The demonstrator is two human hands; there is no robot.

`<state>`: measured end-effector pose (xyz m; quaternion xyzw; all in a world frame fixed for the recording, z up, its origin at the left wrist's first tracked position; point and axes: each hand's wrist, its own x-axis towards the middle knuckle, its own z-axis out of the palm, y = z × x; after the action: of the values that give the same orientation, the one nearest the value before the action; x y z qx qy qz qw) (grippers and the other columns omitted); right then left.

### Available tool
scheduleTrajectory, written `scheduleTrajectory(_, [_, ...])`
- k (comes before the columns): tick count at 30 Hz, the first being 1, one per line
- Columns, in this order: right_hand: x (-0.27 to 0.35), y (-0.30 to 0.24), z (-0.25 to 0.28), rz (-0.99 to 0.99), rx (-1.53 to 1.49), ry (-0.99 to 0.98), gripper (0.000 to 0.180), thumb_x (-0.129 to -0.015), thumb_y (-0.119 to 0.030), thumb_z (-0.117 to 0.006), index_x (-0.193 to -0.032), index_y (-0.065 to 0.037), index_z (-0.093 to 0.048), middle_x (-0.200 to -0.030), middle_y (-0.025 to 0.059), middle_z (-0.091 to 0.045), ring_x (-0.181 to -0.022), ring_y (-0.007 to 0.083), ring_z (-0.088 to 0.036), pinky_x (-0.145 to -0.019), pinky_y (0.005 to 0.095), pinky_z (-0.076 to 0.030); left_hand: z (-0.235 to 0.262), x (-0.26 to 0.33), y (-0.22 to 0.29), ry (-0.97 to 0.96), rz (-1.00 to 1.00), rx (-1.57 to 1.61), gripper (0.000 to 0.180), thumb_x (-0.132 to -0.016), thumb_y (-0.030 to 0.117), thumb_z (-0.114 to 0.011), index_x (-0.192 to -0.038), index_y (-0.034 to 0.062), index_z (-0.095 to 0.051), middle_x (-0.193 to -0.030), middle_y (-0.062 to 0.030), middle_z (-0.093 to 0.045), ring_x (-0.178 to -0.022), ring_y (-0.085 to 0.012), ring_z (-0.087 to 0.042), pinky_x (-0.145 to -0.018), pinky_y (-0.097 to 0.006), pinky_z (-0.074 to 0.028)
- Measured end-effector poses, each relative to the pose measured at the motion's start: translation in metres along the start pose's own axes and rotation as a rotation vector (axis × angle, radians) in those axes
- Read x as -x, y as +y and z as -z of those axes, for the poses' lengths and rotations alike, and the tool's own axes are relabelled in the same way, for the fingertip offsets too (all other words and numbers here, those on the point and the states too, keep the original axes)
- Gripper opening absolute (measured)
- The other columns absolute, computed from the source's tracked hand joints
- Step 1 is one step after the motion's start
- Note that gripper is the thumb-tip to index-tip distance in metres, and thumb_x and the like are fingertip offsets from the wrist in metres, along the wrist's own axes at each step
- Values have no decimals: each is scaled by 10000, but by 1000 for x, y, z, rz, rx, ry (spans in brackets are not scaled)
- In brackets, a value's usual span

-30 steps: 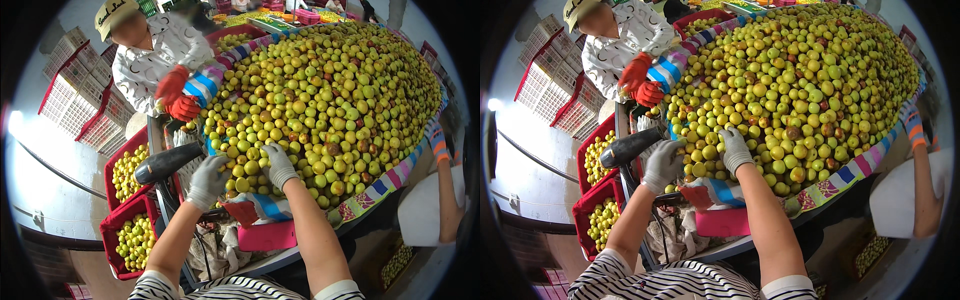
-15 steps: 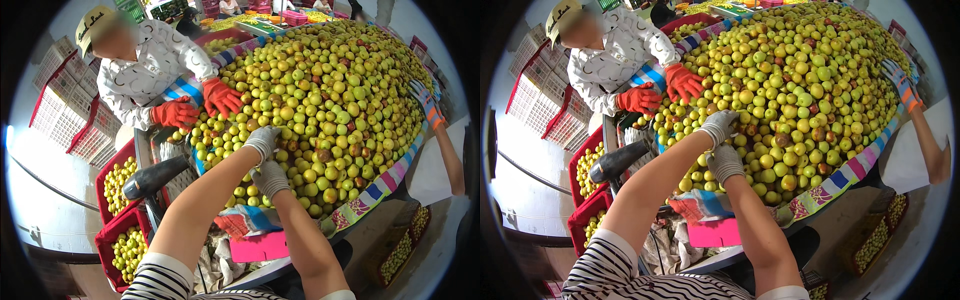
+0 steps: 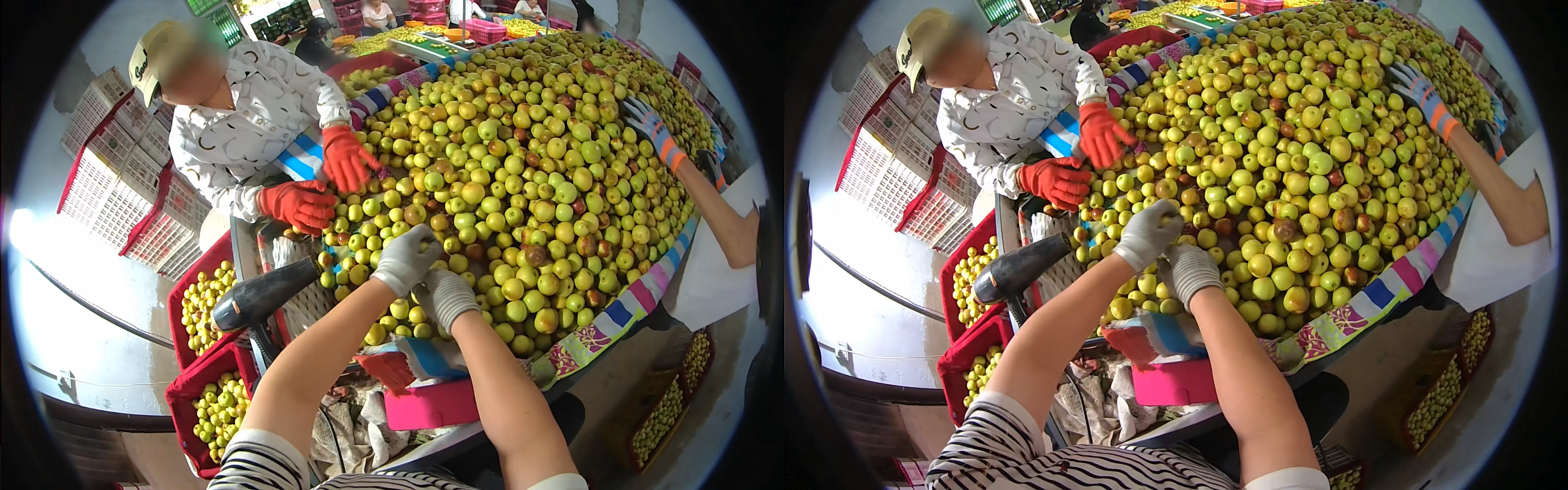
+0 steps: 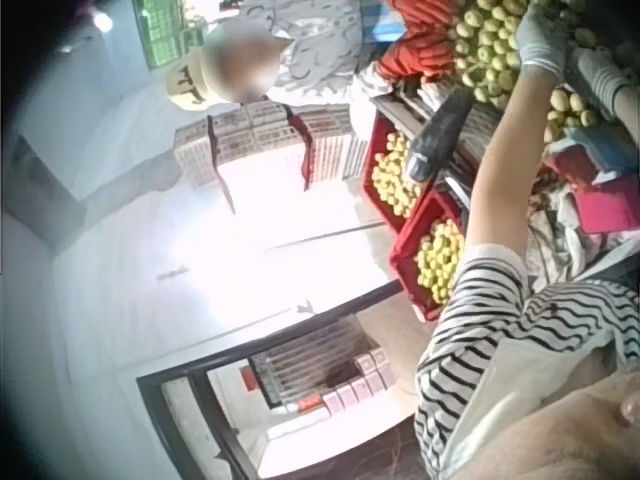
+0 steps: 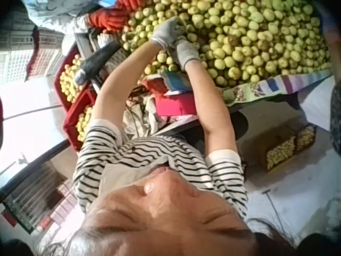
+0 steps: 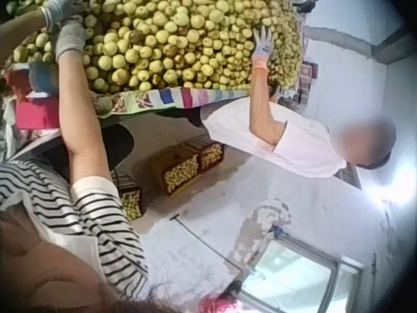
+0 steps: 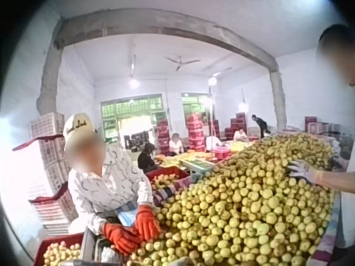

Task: The person sorts green round fruits from a large pile on a table into red crates. They pick up fruits one by one, inspect them, and place them into the crates. Another person wearing red gloves also sorts fruits nearby.

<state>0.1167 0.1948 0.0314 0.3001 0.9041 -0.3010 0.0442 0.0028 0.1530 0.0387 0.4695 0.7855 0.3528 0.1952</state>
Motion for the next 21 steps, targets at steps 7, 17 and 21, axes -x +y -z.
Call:
scheduleTrajectory(7, [-1, 10, -5, 29, -24, 81, 276, -874, -286, -580, -1038, -74, -646, -1031, 169, -642, -965, 327, -627, -866, 429, -500, 139, 93, -39, 497, 450, 1249, 287, -840, 376, -644, -960, 115, -636, -641, 8, -578, -422, -99, -468, -356, -228, -369])
scheduleTrajectory(17, [6, 4, -8, 37, -70, 140, 274, -867, -310, -595, -1043, -106, -650, -1060, 141, -632, -990, 316, -621, -874, 429, -495, 233, 145, -152, 551, 21, 1563, 578, -863, 316, -655, -1302, 4, -446, -1170, -177, -568, -916, -230, -593, -697, -326, -554])
scheduleTrajectory(21, [-1, 19, -8, 35, -22, 74, 296, -892, -322, -546, -1072, -107, -640, -1092, 146, -631, -1019, 311, -616, -891, 431, -489, 119, 49, -53, 140, 130, 1065, 353, -881, 161, -619, -1199, 29, -542, -1065, -89, -595, -924, -194, -606, -794, -319, -514])
